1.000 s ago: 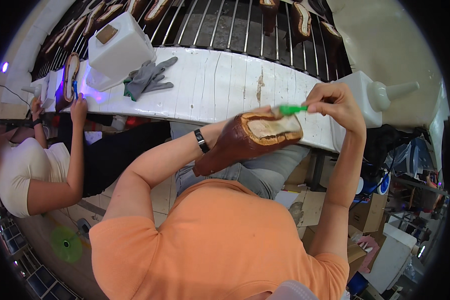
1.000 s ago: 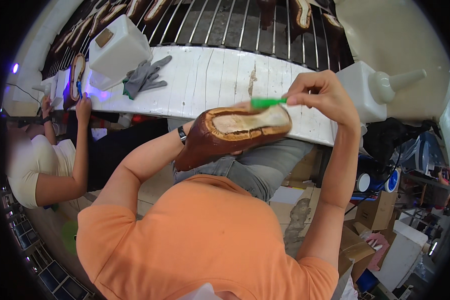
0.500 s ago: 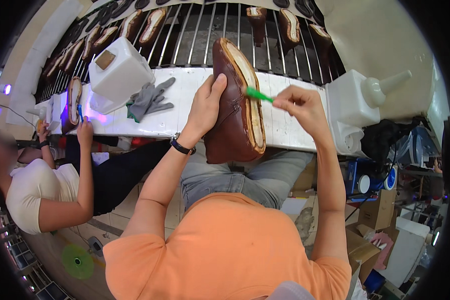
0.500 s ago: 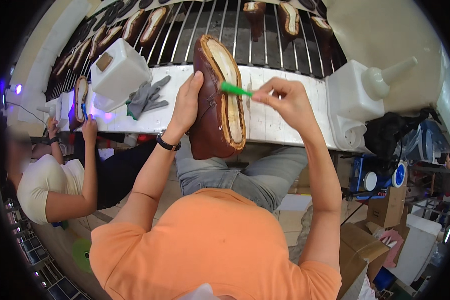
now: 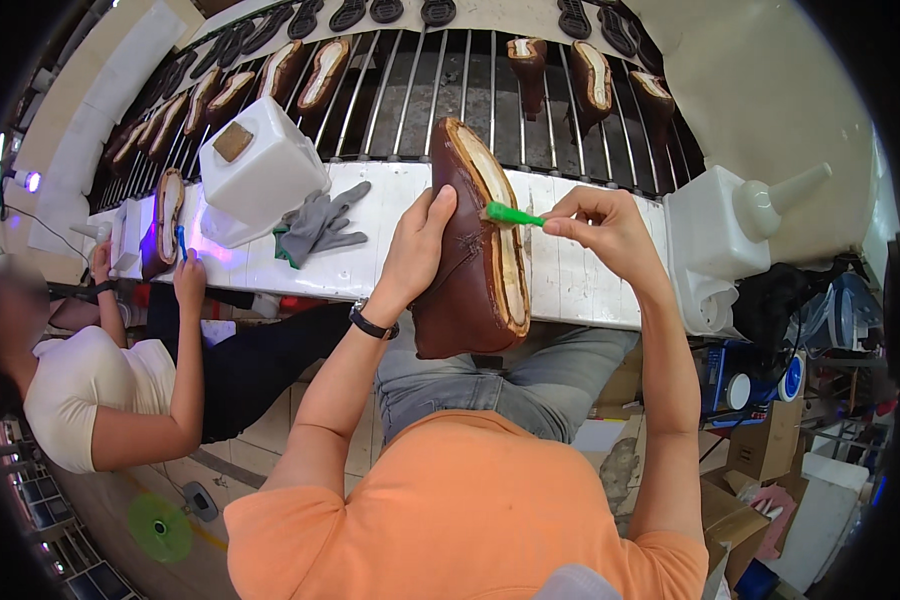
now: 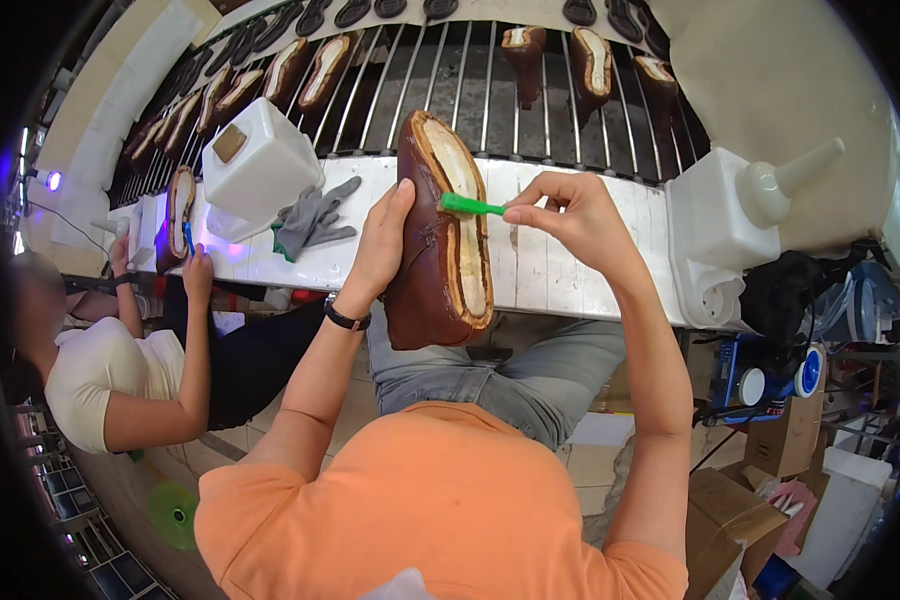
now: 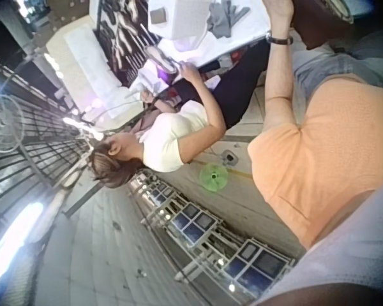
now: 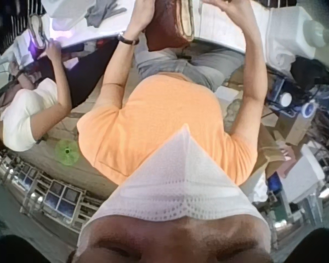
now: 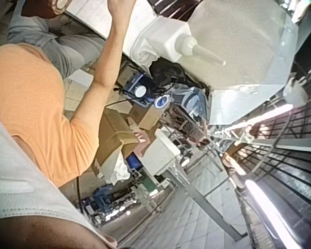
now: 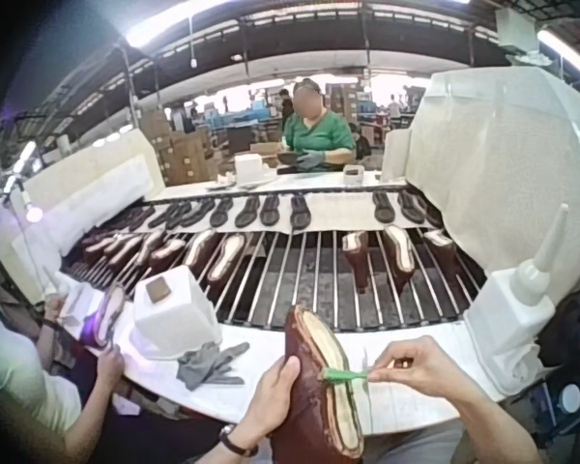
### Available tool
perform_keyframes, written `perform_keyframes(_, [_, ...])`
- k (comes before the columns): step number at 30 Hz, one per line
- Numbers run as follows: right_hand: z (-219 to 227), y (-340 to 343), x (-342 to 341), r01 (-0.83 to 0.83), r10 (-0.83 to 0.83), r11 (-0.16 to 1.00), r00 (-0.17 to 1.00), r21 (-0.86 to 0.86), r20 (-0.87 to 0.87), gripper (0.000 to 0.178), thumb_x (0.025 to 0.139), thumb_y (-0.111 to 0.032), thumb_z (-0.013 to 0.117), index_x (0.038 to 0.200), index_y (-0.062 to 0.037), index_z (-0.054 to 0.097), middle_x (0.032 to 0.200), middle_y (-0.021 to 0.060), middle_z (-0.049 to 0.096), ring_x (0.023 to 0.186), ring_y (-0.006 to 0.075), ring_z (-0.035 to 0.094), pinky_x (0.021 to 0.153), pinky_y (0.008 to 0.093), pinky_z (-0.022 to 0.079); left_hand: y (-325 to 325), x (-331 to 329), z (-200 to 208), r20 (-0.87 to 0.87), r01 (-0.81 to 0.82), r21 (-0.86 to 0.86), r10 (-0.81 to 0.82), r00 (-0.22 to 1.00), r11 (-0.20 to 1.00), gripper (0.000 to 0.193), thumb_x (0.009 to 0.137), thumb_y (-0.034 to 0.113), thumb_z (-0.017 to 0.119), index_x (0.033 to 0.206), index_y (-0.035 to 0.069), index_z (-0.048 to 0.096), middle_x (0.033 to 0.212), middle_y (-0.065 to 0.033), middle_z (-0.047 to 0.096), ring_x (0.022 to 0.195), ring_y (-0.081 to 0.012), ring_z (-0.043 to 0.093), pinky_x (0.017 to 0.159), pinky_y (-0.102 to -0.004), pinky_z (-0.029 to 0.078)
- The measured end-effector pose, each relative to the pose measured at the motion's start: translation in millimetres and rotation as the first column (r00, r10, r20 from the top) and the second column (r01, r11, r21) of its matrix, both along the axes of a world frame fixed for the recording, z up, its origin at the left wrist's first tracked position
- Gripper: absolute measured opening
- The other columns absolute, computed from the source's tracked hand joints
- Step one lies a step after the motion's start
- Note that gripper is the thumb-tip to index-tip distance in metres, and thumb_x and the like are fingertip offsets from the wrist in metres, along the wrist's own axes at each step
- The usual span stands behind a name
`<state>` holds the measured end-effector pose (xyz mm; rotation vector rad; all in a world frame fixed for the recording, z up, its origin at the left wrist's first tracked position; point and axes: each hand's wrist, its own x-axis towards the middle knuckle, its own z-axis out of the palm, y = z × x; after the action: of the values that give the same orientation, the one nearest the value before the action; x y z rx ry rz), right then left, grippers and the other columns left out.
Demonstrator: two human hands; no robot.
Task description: The recorder is applying a liquid adhesive or finish to the outer seams and soles of leather shoes using a small green brush.
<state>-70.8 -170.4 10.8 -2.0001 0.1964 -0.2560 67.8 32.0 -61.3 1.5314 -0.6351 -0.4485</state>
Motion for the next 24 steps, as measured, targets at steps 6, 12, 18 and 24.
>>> perform_keyframes(6, [6.1, 2.2, -17.8, -0.224, 0.245, 0.965, 0.955, 0.137, -0.167, 0.009, 0.073, -0.008, 0.079, 0.077, -0.0032, 0.072, 0.072, 0.0015, 0.067, 0.063, 0.0046, 0.051, 0.056, 0.0213, 0.036, 0.7, 3.1, -1.0, -0.067, -0.015, -0.035, 0.012, 0.998, 0.999, 0.050, 0.099, 0.042, 0.043, 0.095, -0.006, 0.056, 0.082, -0.0106, 0.059, 0.078, -0.0134, 0.051, 0.076, -0.0289, 0.042])
perform_keyframes(12, [-6.0, -10.9, -36.4, -0.241, 0.315, 0.892, 0.938, 0.383, -0.143, 0.011, 0.070, -0.005, 0.079, 0.078, -0.0006, 0.073, 0.072, 0.0042, 0.067, 0.058, 0.0071, 0.053, 0.051, 0.0211, 0.039, 10.2, 21.5, -8.8, 0.013, -0.047, 0.073, 0.046, 0.999, 0.996, 0.050, 0.098, 0.044, 0.044, 0.095, -0.004, 0.058, 0.085, -0.0132, 0.063, 0.081, -0.0182, 0.057, 0.078, -0.0296, 0.043])
perform_keyframes(18, [-58.7, -16.1, -62.8, -0.077, 0.120, 0.825, 0.992, 0.560, -0.041, 0.011, 0.069, -0.002, 0.077, 0.077, 0.0023, 0.071, 0.075, 0.0096, 0.066, 0.056, 0.0080, 0.052, 0.047, 0.0205, 0.037, 35.2, 42.0, -11.3, 0.321, -0.088, 0.579, -0.128, 0.938, 0.811, 0.062, 0.093, 0.049, 0.047, 0.137, 0.006, 0.044, 0.118, -0.0248, 0.060, 0.113, -0.0408, 0.055, 0.097, -0.0428, 0.039])
perform_keyframes(24, [-84.4, -24.5, -80.0, 0.000, 0.000, 0.774, 1.000, 0.633, 0.000, 0.011, 0.071, -0.005, 0.075, 0.076, 0.0031, 0.069, 0.073, 0.0106, 0.065, 0.053, 0.0065, 0.049, 0.045, 0.0194, 0.033, 70.7, 14.3, -19.9, 0.583, -0.100, 0.660, -0.423, 0.694, 0.745, 0.139, 0.055, 0.067, 0.074, 0.148, -0.005, -0.001, 0.152, -0.0310, 0.004, 0.143, -0.0442, -0.005, 0.109, -0.0642, -0.003])
